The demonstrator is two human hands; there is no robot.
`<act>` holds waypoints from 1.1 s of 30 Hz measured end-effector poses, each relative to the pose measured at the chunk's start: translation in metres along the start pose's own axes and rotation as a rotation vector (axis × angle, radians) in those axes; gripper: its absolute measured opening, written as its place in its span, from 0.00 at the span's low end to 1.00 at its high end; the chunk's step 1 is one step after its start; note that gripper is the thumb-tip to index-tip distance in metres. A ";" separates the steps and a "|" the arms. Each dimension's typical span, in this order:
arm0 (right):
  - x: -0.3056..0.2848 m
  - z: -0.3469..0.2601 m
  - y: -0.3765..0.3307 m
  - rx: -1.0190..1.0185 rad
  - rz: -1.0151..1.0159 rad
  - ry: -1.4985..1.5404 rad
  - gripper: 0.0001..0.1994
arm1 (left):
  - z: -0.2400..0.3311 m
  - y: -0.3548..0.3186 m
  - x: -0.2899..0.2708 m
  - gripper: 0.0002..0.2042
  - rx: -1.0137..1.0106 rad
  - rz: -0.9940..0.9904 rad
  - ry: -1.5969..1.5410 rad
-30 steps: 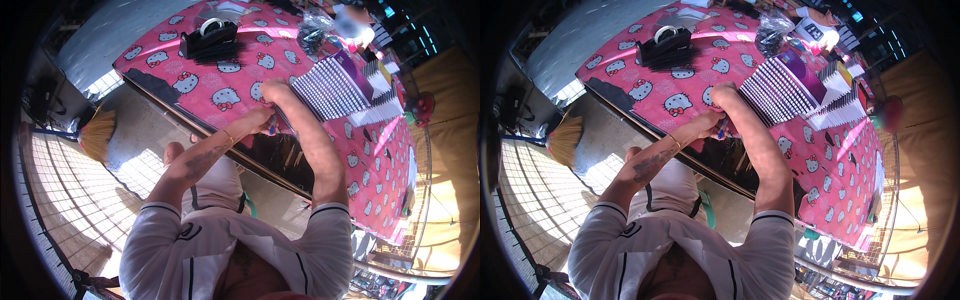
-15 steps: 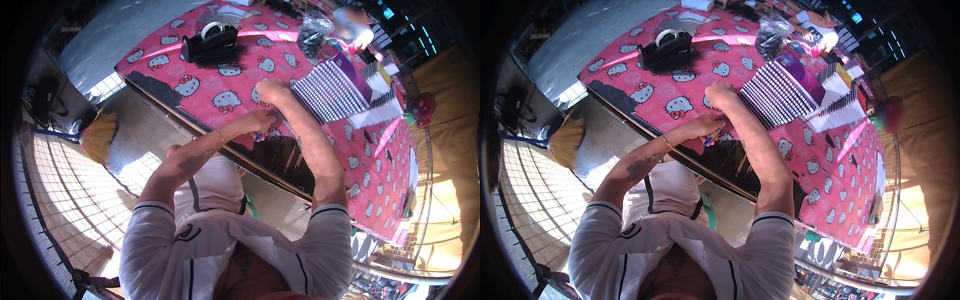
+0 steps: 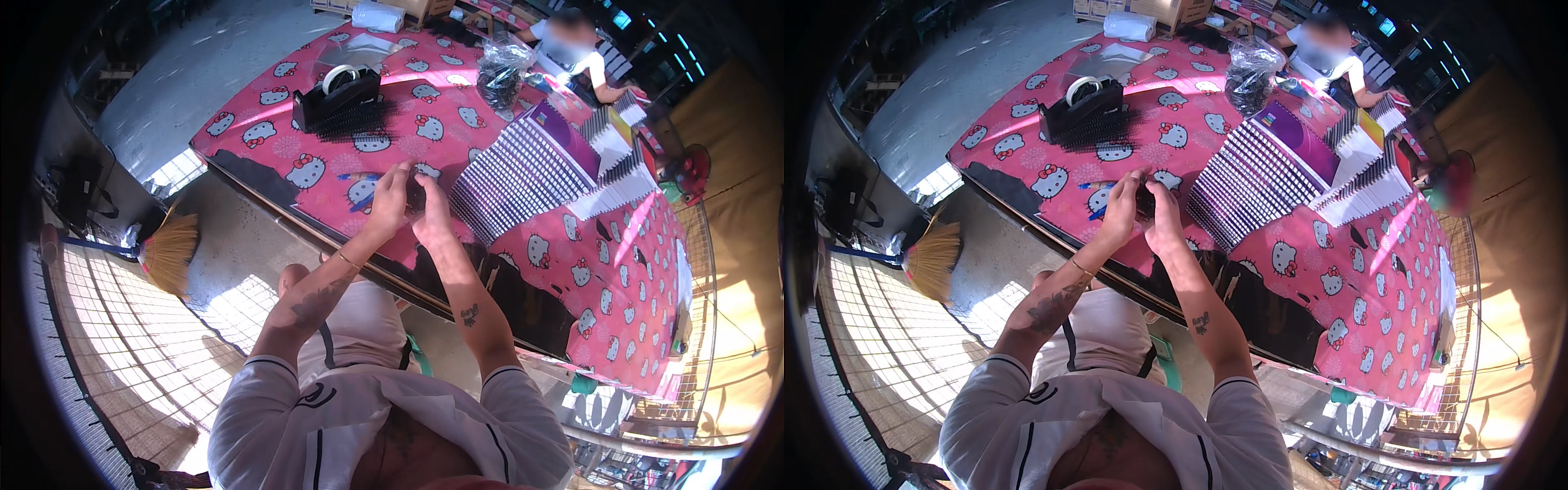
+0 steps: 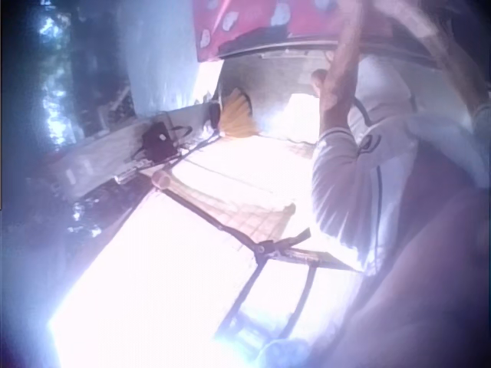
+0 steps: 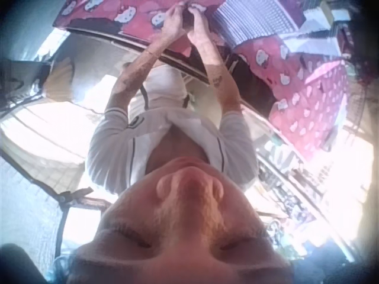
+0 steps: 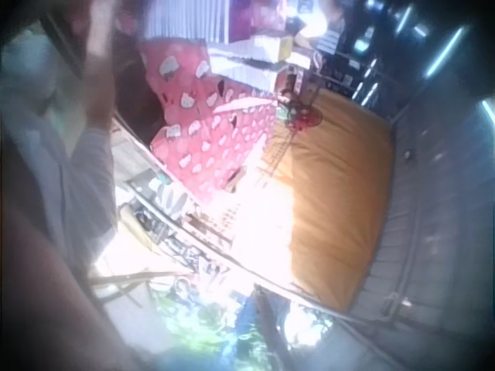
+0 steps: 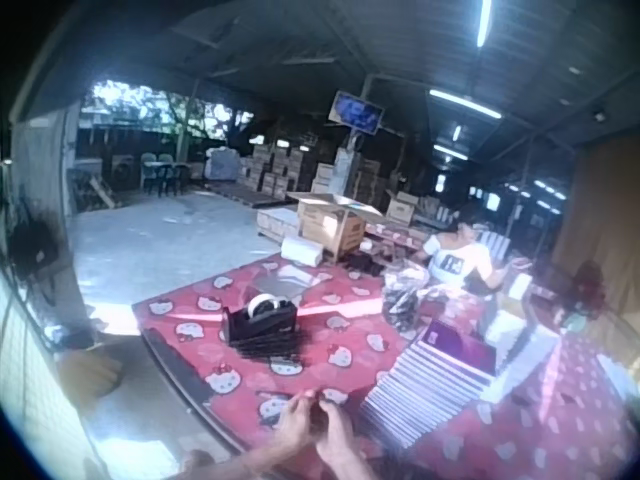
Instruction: The person trims the edges of a stack of small notebooks using a pair of scissors, places the trimmed books onto a stack, and then applies small adhesive labels or pieces of tape to the covers of several green notebooks by hand.
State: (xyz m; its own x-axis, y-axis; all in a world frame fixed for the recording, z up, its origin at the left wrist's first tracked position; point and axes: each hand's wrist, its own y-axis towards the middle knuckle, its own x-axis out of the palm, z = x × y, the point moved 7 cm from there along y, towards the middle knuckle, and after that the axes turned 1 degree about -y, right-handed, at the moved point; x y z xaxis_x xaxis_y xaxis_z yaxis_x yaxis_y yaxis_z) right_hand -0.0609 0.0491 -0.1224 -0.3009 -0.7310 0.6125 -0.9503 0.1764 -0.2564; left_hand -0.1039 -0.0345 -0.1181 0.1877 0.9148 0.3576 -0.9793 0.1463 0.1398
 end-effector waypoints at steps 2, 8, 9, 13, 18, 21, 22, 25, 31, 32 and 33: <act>-0.006 0.004 0.008 -0.091 -0.016 0.070 0.13 | -0.009 -0.001 0.006 0.18 -0.091 0.040 -0.226; 0.000 -0.001 0.006 -0.175 -0.019 0.204 0.19 | -0.015 0.003 0.010 0.22 -0.265 0.040 -0.488; 0.003 -0.005 0.004 -0.255 -0.008 0.128 0.20 | -0.017 0.004 0.011 0.22 -0.260 0.050 -0.447; 0.023 -0.020 -0.005 -0.378 -0.013 -0.277 0.26 | -0.018 0.004 0.028 0.21 -0.344 0.064 -0.659; 0.016 -0.041 -0.019 -0.671 0.018 -0.217 0.26 | -0.062 0.026 0.029 0.24 -0.580 -0.009 -1.057; -0.013 -0.042 -0.041 -0.771 0.062 -0.345 0.23 | -0.062 0.048 0.042 0.24 -0.600 0.008 -1.043; -0.026 -0.036 -0.048 -0.728 0.062 -0.398 0.21 | -0.062 0.059 0.045 0.24 -0.590 -0.010 -1.045; -0.053 -0.019 -0.057 -0.527 0.093 -0.872 0.16 | -0.070 0.110 0.065 0.25 -0.576 -0.053 -0.974; -0.032 -0.016 -0.068 -0.666 0.032 -1.404 0.16 | -0.091 0.251 0.143 0.28 -0.566 -0.019 -0.813; -0.028 -0.017 -0.068 -0.714 0.034 -1.422 0.16 | -0.079 0.277 0.168 0.28 -0.536 -0.061 -0.796; -0.025 -0.017 -0.069 -0.767 0.025 -1.437 0.16 | -0.064 0.303 0.188 0.29 -0.495 -0.096 -0.776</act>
State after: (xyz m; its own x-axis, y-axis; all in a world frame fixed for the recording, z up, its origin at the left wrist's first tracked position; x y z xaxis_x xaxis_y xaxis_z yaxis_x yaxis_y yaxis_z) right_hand 0.0108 0.0668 -0.1073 -0.4159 -0.6240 -0.6615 -0.8934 0.1444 0.4255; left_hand -0.3707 0.2057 -0.0679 0.0925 0.4080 0.9083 -0.8439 0.5162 -0.1459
